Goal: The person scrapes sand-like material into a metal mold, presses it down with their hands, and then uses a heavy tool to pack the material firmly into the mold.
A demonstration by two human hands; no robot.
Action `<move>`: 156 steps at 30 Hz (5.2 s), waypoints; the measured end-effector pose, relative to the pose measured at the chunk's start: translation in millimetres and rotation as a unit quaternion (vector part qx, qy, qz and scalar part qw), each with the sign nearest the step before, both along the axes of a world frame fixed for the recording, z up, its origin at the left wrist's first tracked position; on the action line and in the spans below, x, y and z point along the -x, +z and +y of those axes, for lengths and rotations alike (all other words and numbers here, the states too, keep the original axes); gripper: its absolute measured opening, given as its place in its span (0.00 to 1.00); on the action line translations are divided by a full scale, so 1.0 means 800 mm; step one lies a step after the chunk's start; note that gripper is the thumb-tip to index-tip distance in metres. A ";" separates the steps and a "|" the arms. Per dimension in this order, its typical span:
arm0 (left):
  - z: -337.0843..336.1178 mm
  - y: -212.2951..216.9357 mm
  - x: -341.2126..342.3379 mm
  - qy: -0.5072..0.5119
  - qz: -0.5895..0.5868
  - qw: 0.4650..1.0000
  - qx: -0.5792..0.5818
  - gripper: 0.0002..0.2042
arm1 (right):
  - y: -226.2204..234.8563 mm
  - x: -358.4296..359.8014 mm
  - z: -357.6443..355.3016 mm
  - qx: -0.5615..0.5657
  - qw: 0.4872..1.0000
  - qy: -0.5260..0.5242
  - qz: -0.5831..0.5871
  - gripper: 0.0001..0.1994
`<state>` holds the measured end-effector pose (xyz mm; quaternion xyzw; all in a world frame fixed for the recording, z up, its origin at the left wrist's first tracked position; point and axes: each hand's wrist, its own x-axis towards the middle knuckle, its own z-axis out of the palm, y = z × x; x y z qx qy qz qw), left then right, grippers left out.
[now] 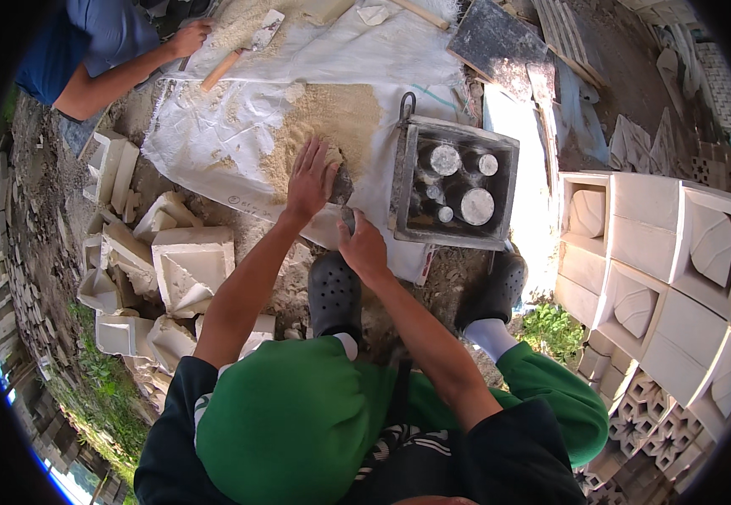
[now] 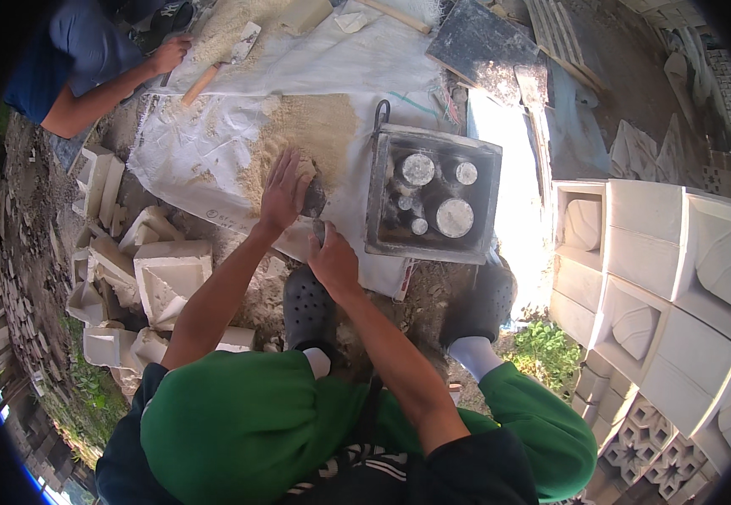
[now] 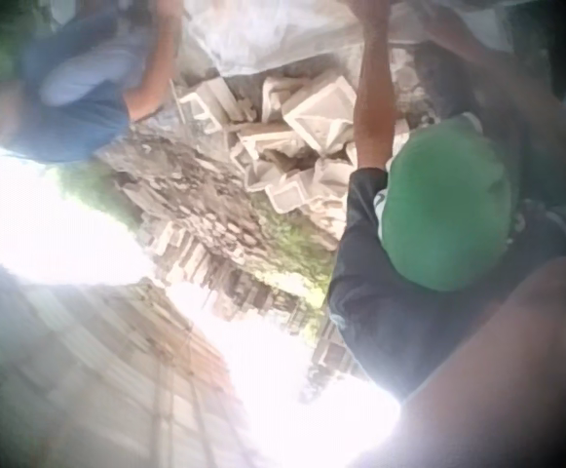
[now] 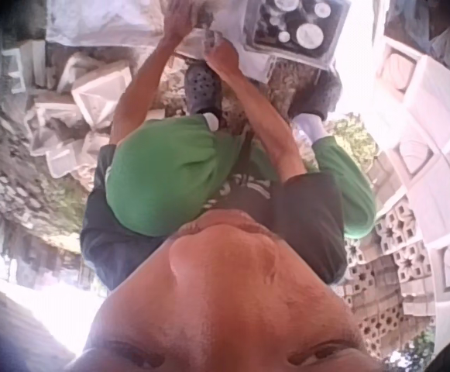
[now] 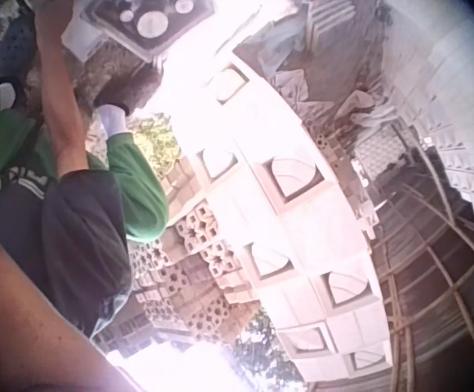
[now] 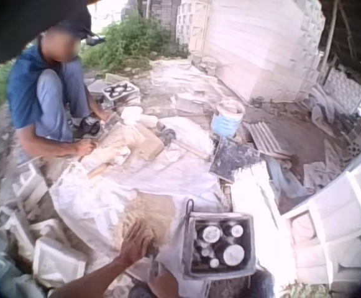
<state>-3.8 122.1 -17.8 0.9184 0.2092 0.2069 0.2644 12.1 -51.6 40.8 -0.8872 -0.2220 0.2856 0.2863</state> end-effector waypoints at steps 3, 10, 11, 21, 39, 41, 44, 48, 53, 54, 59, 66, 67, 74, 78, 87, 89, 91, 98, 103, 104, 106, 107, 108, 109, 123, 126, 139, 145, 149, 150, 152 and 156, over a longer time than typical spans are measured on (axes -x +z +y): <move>0.023 0.016 -0.011 -0.057 -0.036 0.997 -0.033 0.17 | 0.010 0.006 -0.001 -0.006 0.999 0.025 -0.039 0.24; 0.022 0.017 -0.024 -0.080 -0.087 0.993 0.024 0.07 | 0.020 0.007 -0.006 -0.042 0.999 0.002 -0.013 0.24; 0.019 0.016 -0.025 -0.063 -0.092 0.993 0.026 0.06 | 0.018 0.007 -0.007 -0.051 0.999 0.002 -0.013 0.24; 0.018 0.032 -0.013 -0.030 -0.098 0.991 0.088 0.13 | 0.031 -0.011 -0.022 -0.027 0.999 0.030 0.003 0.25; 0.033 0.020 -0.025 0.103 0.170 0.975 0.095 0.18 | 0.043 -0.009 -0.019 0.059 0.996 0.070 0.009 0.24; 0.050 0.017 -0.023 0.124 0.226 0.963 0.076 0.18 | 0.050 -0.011 -0.019 0.066 0.995 0.072 0.004 0.24; 0.068 0.009 -0.013 0.080 0.174 0.980 0.059 0.21 | 0.059 -0.015 -0.018 0.083 0.993 0.079 -0.017 0.25; 0.069 0.029 -0.010 0.042 0.142 0.979 0.136 0.21 | 0.068 -0.015 -0.016 0.101 0.988 0.082 -0.077 0.24; 0.069 0.040 -0.002 0.021 0.085 0.971 0.225 0.17 | 0.076 -0.012 -0.015 0.124 0.976 0.101 -0.147 0.24; 0.063 0.039 -0.001 0.024 0.086 0.971 0.223 0.17 | 0.075 -0.012 -0.017 0.129 0.972 0.100 -0.172 0.24; 0.043 -0.010 0.018 0.233 0.034 0.968 0.082 0.20 | 0.065 -0.010 -0.020 0.112 0.984 0.065 -0.119 0.27; -0.006 -0.060 0.012 0.407 -0.026 0.892 0.194 0.27 | 0.049 0.010 -0.062 0.023 0.998 0.058 -0.033 0.25; -0.011 -0.057 0.009 0.390 -0.014 0.899 0.196 0.27 | 0.048 0.015 -0.065 0.021 0.997 0.068 -0.032 0.25; -0.030 -0.031 0.004 0.358 -0.050 0.903 0.234 0.26 | 0.006 0.031 -0.098 0.022 0.998 0.053 0.025 0.25; -0.033 -0.027 0.010 0.317 -0.085 0.904 0.272 0.26 | -0.001 0.021 -0.084 -0.010 0.997 0.057 0.043 0.25; -0.054 -0.022 0.003 0.254 -0.090 0.932 0.242 0.26 | -0.029 0.007 -0.034 -0.038 0.998 0.019 0.046 0.23; -0.058 -0.024 0.001 0.243 -0.085 0.935 0.245 0.26 | -0.038 0.010 -0.028 -0.035 0.999 0.015 0.034 0.23; -0.060 -0.026 0.000 0.238 -0.059 0.951 0.188 0.25 | -0.041 0.015 -0.030 -0.036 0.999 0.009 0.021 0.23; -0.058 -0.020 0.007 0.245 -0.102 0.931 0.250 0.23 | -0.002 0.013 -0.033 0.002 1.000 0.014 0.002 0.23; -0.058 -0.023 0.006 0.206 -0.080 0.953 0.207 0.22 | -0.009 0.008 -0.029 -0.006 1.000 0.028 -0.006 0.22; -0.058 -0.020 0.006 0.202 -0.082 0.953 0.209 0.22 | -0.008 0.008 -0.031 -0.012 1.000 0.019 0.002 0.22; -0.058 -0.012 0.010 0.203 -0.110 0.928 0.294 0.23 | -0.007 0.010 -0.034 -0.018 1.000 0.007 0.005 0.22; -0.056 -0.002 0.013 0.201 -0.111 0.928 0.294 0.23 | -0.006 0.014 -0.036 -0.038 0.999 0.005 0.006 0.22; -0.055 0.007 0.014 0.202 -0.122 0.921 0.309 0.24 | -0.004 0.015 -0.041 -0.054 0.999 0.002 0.006 0.22; -0.055 0.015 0.014 0.203 -0.133 0.915 0.323 0.25 | -0.003 0.016 -0.047 -0.050 0.999 -0.002 0.002 0.22; -0.061 0.099 -0.016 0.112 -0.272 0.840 0.455 0.25 | 0.104 -0.052 -0.112 -0.080 0.990 0.057 0.100 0.22; -0.076 0.101 -0.031 0.070 -0.235 0.903 0.353 0.21 | 0.128 -0.069 -0.122 -0.034 0.994 0.077 0.065 0.23; -0.138 0.119 -0.079 -0.016 -0.201 0.944 0.261 0.16 | 0.146 -0.099 -0.188 -0.043 0.996 0.060 0.055 0.23; -0.143 0.109 -0.089 -0.031 -0.260 0.904 0.338 0.22 | 0.154 -0.141 -0.230 -0.008 0.996 0.089 0.002 0.21; -0.142 0.092 -0.096 -0.033 -0.266 0.909 0.320 0.23 | 0.177 -0.171 -0.236 0.062 0.992 0.112 0.020 0.22; -0.141 0.090 -0.098 -0.040 -0.267 0.907 0.323 0.24 | 0.179 -0.180 -0.238 0.061 0.992 0.112 0.021 0.22; -0.136 0.085 -0.105 -0.067 -0.272 0.908 0.312 0.25 | 0.182 -0.196 -0.240 0.087 0.983 0.161 -0.009 0.22; -0.128 0.078 -0.121 -0.141 -0.297 0.904 0.273 0.27 | 0.202 -0.218 -0.224 0.132 0.977 0.165 0.017 0.21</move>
